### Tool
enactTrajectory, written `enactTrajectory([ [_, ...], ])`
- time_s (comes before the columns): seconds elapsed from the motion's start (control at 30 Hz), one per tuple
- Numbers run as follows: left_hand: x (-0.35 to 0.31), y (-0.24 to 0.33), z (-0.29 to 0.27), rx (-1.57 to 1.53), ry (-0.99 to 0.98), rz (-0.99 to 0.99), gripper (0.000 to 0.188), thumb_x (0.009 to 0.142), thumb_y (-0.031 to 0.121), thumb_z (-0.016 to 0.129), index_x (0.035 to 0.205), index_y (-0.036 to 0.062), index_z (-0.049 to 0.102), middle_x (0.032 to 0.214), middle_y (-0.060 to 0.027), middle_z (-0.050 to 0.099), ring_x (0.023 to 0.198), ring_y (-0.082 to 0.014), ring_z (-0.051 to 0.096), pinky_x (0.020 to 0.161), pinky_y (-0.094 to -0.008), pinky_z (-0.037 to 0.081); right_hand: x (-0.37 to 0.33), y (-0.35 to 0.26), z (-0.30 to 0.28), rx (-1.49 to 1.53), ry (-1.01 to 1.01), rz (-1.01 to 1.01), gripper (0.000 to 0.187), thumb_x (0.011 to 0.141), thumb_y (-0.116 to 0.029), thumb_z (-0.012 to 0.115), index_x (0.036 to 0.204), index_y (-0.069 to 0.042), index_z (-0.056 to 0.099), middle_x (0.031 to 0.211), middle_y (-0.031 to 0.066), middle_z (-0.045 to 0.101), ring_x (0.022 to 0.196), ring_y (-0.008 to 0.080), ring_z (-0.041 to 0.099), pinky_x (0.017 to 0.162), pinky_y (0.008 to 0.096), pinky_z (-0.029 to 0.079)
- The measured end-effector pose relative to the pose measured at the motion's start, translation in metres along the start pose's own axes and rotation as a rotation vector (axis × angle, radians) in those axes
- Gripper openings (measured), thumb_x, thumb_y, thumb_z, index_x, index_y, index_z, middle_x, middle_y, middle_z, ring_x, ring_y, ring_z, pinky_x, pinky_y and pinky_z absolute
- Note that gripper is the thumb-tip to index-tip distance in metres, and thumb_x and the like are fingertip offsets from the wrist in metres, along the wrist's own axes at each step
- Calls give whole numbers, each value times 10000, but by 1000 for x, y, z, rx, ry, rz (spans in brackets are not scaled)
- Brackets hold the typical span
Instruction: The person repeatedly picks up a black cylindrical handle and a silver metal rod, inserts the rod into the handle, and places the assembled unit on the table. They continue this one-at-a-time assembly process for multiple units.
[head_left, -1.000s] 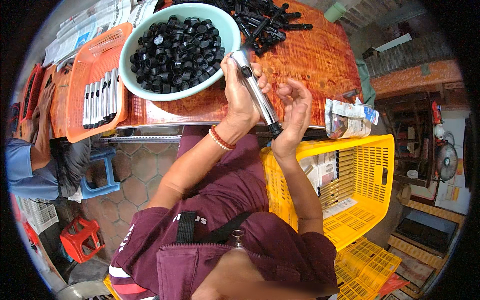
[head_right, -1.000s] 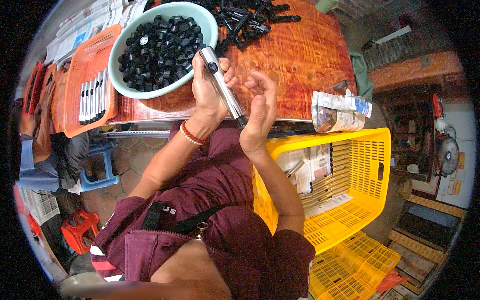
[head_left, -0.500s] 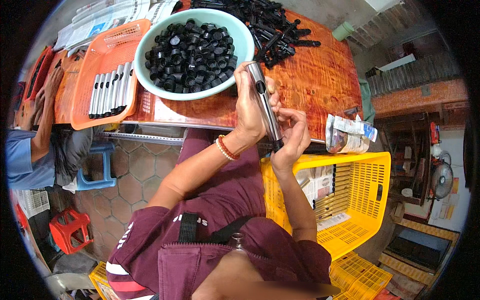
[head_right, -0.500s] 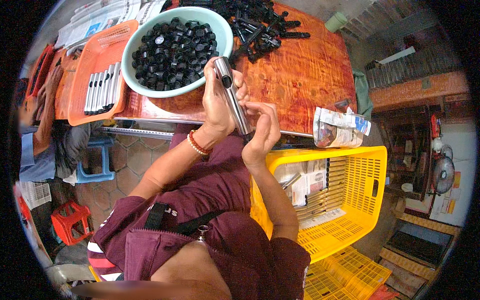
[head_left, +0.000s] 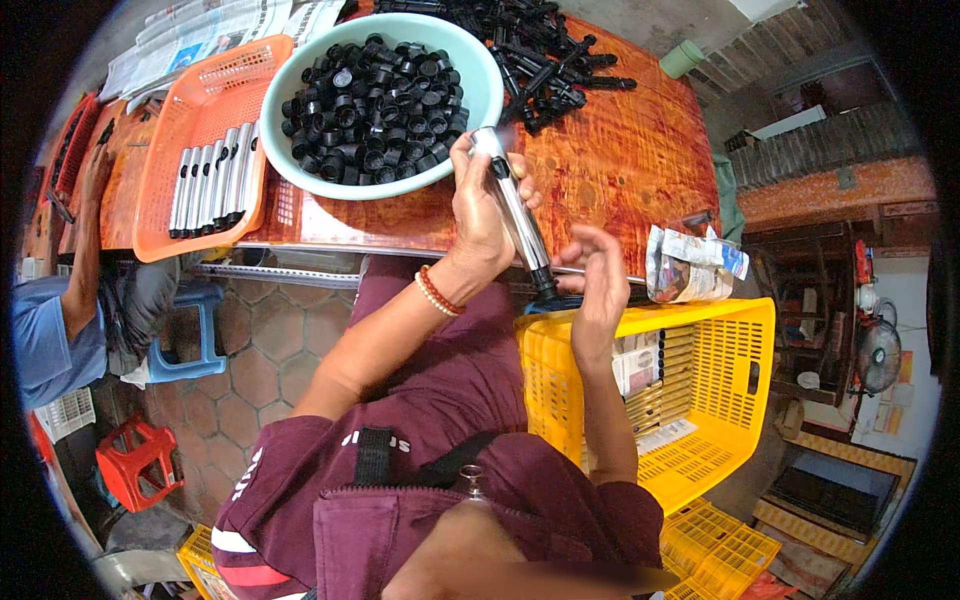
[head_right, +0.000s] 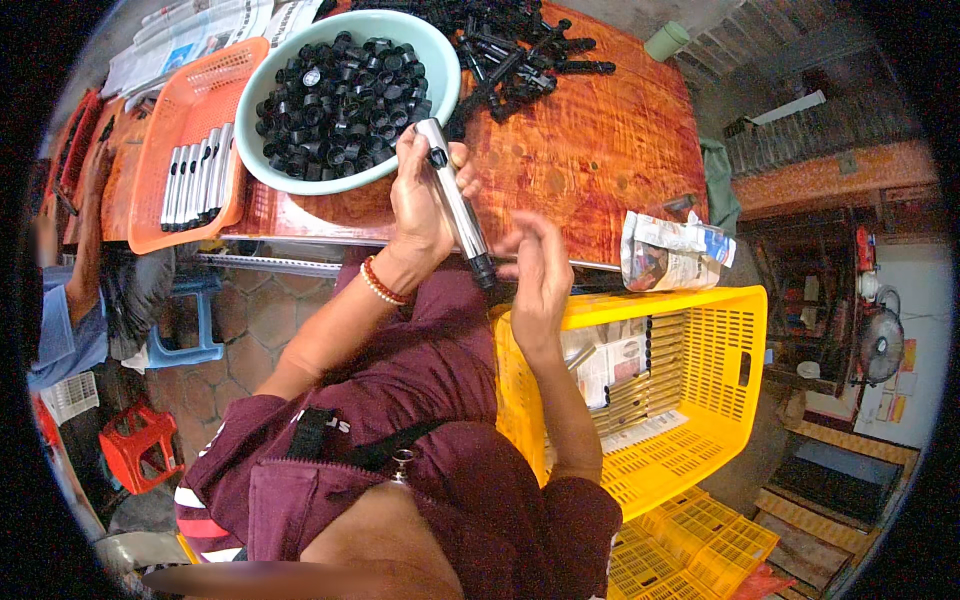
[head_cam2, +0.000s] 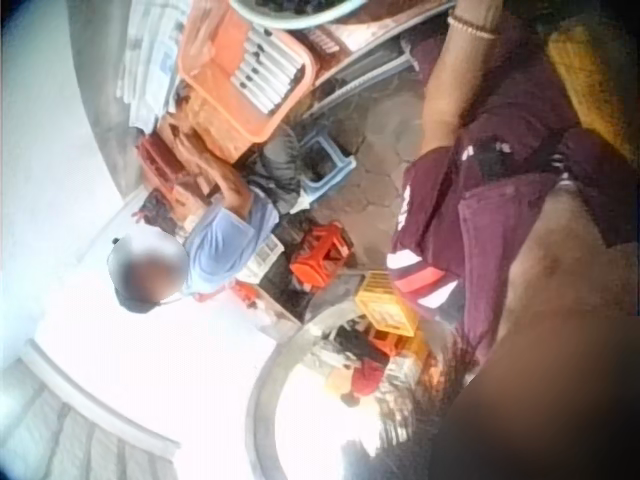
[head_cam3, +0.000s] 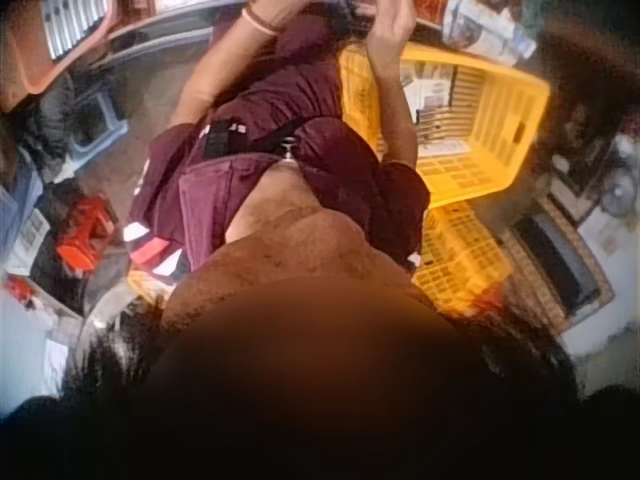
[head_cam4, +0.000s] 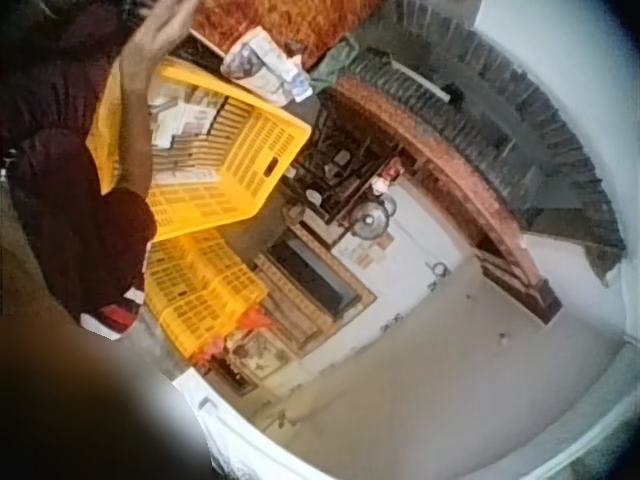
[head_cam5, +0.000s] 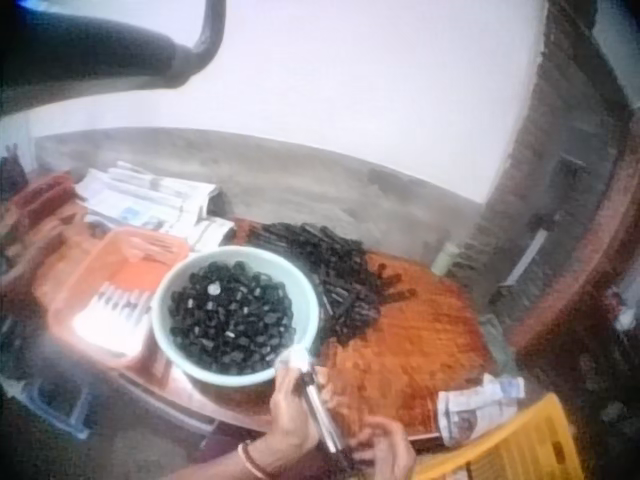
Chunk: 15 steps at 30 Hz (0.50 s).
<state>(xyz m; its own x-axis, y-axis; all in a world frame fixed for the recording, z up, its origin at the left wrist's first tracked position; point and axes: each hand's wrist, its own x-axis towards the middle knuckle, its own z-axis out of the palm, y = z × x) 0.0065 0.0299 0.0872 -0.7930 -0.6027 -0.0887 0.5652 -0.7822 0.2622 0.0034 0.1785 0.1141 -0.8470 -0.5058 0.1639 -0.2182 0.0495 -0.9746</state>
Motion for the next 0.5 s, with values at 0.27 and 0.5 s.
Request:
enactTrajectory([
  [0.27,-1,-3,1,-2,-42,-34,157,1000,350,387,1108,238,366,782,-39,494,563,-136,465,486,-269,414,-35,-3,-8,-449,-194,-9,295,898,-211,600,1069,23,543,724,106,581,671,216,599,578,291,498],
  [0.5,4,8,5,-201,-204,-242,390,967,454,452,946,68,502,812,-43,459,638,-104,394,507,-202,396,-41,-8,9,217,-292,367,214,940,-209,564,936,5,562,707,28,578,582,69,558,533,195,471],
])
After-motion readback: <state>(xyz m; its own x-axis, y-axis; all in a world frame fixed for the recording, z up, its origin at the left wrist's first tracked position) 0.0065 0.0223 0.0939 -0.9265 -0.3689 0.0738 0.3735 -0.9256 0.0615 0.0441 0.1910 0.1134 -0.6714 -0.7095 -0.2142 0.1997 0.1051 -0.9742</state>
